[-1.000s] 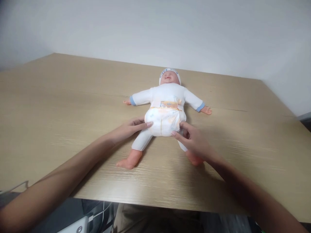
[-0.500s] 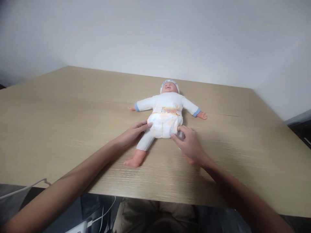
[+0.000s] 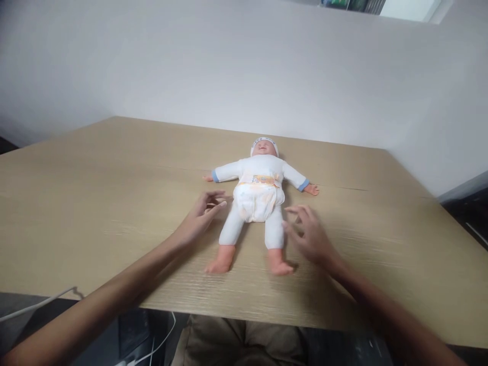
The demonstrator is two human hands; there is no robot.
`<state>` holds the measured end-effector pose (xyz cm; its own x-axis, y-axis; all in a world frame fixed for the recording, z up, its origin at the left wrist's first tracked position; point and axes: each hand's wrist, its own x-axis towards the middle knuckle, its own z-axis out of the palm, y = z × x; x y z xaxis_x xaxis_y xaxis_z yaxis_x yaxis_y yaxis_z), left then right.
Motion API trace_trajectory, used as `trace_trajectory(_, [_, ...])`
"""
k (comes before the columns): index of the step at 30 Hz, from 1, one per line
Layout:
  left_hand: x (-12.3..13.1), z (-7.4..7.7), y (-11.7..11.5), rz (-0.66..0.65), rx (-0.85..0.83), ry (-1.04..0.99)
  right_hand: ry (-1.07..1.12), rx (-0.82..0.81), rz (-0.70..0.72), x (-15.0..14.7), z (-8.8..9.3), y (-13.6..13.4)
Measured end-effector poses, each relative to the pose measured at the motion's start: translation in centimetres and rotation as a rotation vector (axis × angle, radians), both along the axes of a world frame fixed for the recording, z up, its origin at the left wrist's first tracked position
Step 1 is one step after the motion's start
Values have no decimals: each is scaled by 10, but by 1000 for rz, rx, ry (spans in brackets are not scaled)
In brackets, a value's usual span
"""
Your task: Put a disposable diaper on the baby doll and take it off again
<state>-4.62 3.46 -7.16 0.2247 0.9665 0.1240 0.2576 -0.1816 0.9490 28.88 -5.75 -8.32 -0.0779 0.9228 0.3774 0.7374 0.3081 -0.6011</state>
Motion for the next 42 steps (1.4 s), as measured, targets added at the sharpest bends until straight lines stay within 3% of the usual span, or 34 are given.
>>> trace_trajectory(6, [25,-18,70,231,470,407,-205,327,-298,42,-17,82])
trace_trajectory(11, [30,-23,122,242,518,639,-308,217,-308,44,-29,136])
trace_trajectory(15, [22,-24,132,241,437,765,-320,112,-258,43,-36,143])
trace_trajectory(25, [24,-25,128,270,424,932,-310,103,-279,35,-28,134])
trace_trajectory(30, [47,-3,112,234,257,905,-219,3,-345,2,-16,132])
trace_trajectory(35, [60,28,74,149,154,759,-145,-46,-332,-9,12,117])
trace_trajectory(39, [45,46,22,135,192,710,-49,-54,-260,14,32,80])
trace_trajectory(42, [23,55,-42,78,264,622,124,-115,-133,33,41,36])
